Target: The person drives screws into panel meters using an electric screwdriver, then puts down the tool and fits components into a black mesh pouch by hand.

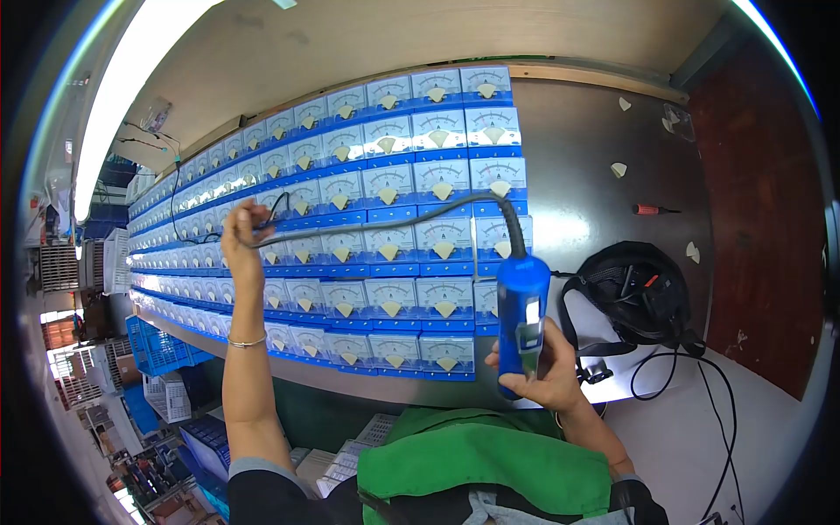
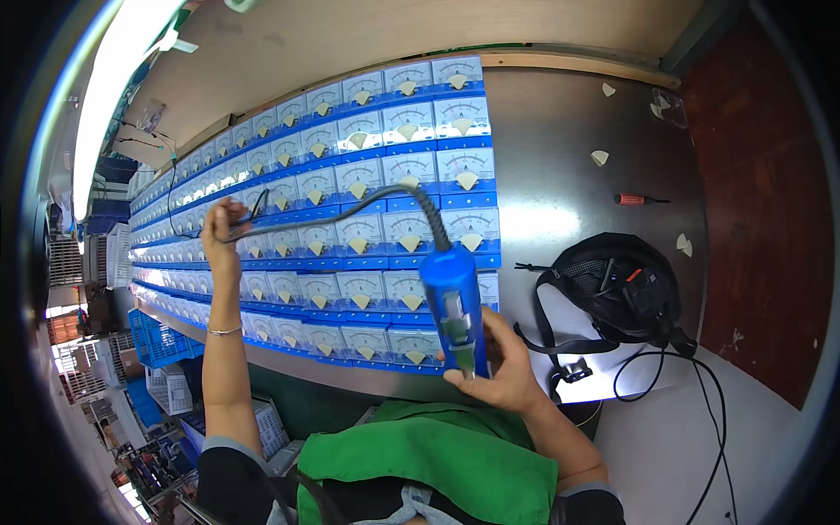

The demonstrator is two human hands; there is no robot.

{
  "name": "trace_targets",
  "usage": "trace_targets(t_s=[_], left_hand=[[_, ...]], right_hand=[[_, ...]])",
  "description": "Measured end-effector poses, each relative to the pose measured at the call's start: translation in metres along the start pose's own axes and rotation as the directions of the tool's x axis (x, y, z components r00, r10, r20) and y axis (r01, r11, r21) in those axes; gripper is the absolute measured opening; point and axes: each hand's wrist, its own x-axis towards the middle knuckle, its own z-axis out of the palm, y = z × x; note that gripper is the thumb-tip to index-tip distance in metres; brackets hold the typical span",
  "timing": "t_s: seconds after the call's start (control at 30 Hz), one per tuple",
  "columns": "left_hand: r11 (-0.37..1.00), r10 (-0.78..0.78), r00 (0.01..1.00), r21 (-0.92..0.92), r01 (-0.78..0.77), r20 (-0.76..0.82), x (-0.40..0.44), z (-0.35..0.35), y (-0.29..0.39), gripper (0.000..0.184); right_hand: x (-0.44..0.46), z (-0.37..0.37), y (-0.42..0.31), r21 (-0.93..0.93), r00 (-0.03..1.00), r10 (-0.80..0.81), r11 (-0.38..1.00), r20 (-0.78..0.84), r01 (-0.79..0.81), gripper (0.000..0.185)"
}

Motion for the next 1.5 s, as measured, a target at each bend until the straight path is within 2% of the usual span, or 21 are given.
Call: trace_targets(t_s=[0.1, 0.2, 0.3, 0.33, 0.43, 0.5, 0.57, 0.6, 0.7, 0.73, 0.77, 0.83, 0.87, 0.93, 1.03, 1.07, 1.17, 1.23, 1.33, 1.4, 1.5], left_hand=[[0.951, 0.299, 0.948, -0.052, -0.306, -0.111, 0.006, -0.004, 0.028, 0.03], [0.851, 0.521, 0.845, 0.154, -0.502, -0.125, -0.01, -0.012, 0.053, 0.029], [0.803, 0.574, 0.817, 0.164, -0.573, 0.041, -0.042, -0.029, 0.073, 0.023], [0.802, 0.552, 0.829, 0.212, -0.558, 0.093, -0.053, -0.036, 0.077, 0.021], [0.788, 0.447, 0.856, 0.339, -0.514, 0.259, -0.078, -0.052, 0.088, 0.015], [0.783, 0.339, 0.856, 0.388, -0.487, 0.391, -0.089, -0.056, 0.094, 0.01], [0.858, 0.262, 0.794, 0.244, -0.452, 0.549, -0.094, -0.063, 0.091, 0.011], [0.889, 0.234, 0.747, 0.174, -0.423, 0.622, -0.094, -0.065, 0.09, 0.013], [0.973, 0.123, 0.492, -0.008, -0.229, 0.862, -0.092, -0.06, 0.09, 0.019], [0.99, 0.072, 0.415, -0.013, -0.143, 0.907, -0.092, -0.06, 0.087, 0.021], [0.989, 0.02, 0.397, 0.04, -0.143, 0.917, -0.095, -0.059, 0.084, 0.02], [0.978, -0.076, 0.361, 0.14, -0.155, 0.93, -0.101, -0.052, 0.079, 0.02], [0.959, -0.097, 0.276, 0.164, -0.232, 0.956, -0.101, -0.047, 0.075, 0.024], [0.905, -0.02, 0.216, 0.11, -0.412, 0.976, -0.105, -0.027, 0.072, 0.029], [0.766, -0.033, 0.155, 0.124, -0.63, 0.987, -0.108, 0.0, 0.065, 0.038], [0.714, -0.057, 0.149, 0.145, -0.685, 0.987, -0.104, 0.012, 0.067, 0.038], [0.572, 0.006, 0.089, 0.07, -0.817, 0.996, -0.087, 0.051, 0.063, 0.037], [0.489, 0.099, 0.014, -0.036, -0.872, 0.995, -0.074, 0.081, 0.058, 0.034], [0.69, 0.047, -0.033, -0.056, -0.721, 0.998, -0.06, 0.126, 0.058, 0.027], [0.721, 0.142, 0.074, -0.052, -0.691, 0.987, -0.057, 0.158, 0.044, 0.024], [0.68, 0.3, 0.237, -0.034, -0.732, 0.924, -0.062, 0.202, 0.041, 0.022]], right_hand=[[-0.008, -0.005, 0.012, -0.156, 0.986, -0.166, 0.975, -0.028, 0.16, 0.073], [-0.004, -0.023, 0.019, -0.442, 0.928, -0.37, 0.827, 0.038, 0.348, 0.076], [-0.003, -0.005, -0.019, -0.342, 0.989, -0.127, 0.935, -0.077, 0.093, 0.068], [-0.006, -0.012, -0.023, -0.406, 0.996, -0.074, 0.912, -0.043, 0.051, 0.063], [-0.017, -0.013, -0.016, -0.437, 0.98, 0.006, 0.894, -0.197, -0.094, 0.082], [-0.019, -0.004, -0.02, -0.214, 0.956, 0.02, 0.973, -0.294, -0.087, 0.077], [-0.016, 0.005, -0.036, 0.017, 0.949, 0.013, 1.0, -0.316, -0.008, 0.075], [-0.019, -0.003, -0.03, -0.029, 0.958, 0.037, 0.998, -0.284, -0.047, 0.079], [-0.029, -0.007, -0.022, -0.345, 0.97, -0.176, 0.932, -0.17, 0.109, 0.061], [-0.035, -0.016, -0.016, -0.68, 0.94, -0.337, 0.701, -0.048, 0.216, 0.063], [-0.021, -0.026, -0.016, -0.792, 0.738, -0.632, 0.314, 0.238, 0.524, 0.068], [-0.012, -0.014, -0.011, -0.795, 0.562, -0.825, 0.306, 0.054, 0.524, 0.065], [-0.012, -0.018, -0.014, -0.779, 0.605, -0.796, 0.369, 0.017, 0.508, 0.064], [-0.007, -0.022, -0.017, -0.73, 0.654, -0.756, 0.46, -0.025, 0.505, 0.067], [0.022, -0.028, -0.017, -0.666, 0.561, -0.805, 0.311, 0.195, 0.678, 0.069], [0.026, -0.03, -0.007, -0.647, 0.545, -0.816, 0.312, 0.193, 0.696, 0.072], [0.037, -0.024, 0.006, -0.602, 0.501, -0.859, 0.345, 0.107, 0.72, 0.078], [0.039, -0.015, 0.004, -0.519, 0.576, -0.818, 0.496, -0.008, 0.696, 0.093], [0.05, -0.016, 0.022, -0.438, 0.549, -0.82, 0.559, -0.164, 0.704, 0.08], [0.058, -0.017, 0.03, -0.379, 0.538, -0.806, 0.591, -0.246, 0.712, 0.073], [0.062, -0.019, 0.029, -0.374, 0.509, -0.834, 0.551, -0.213, 0.746, 0.065]])
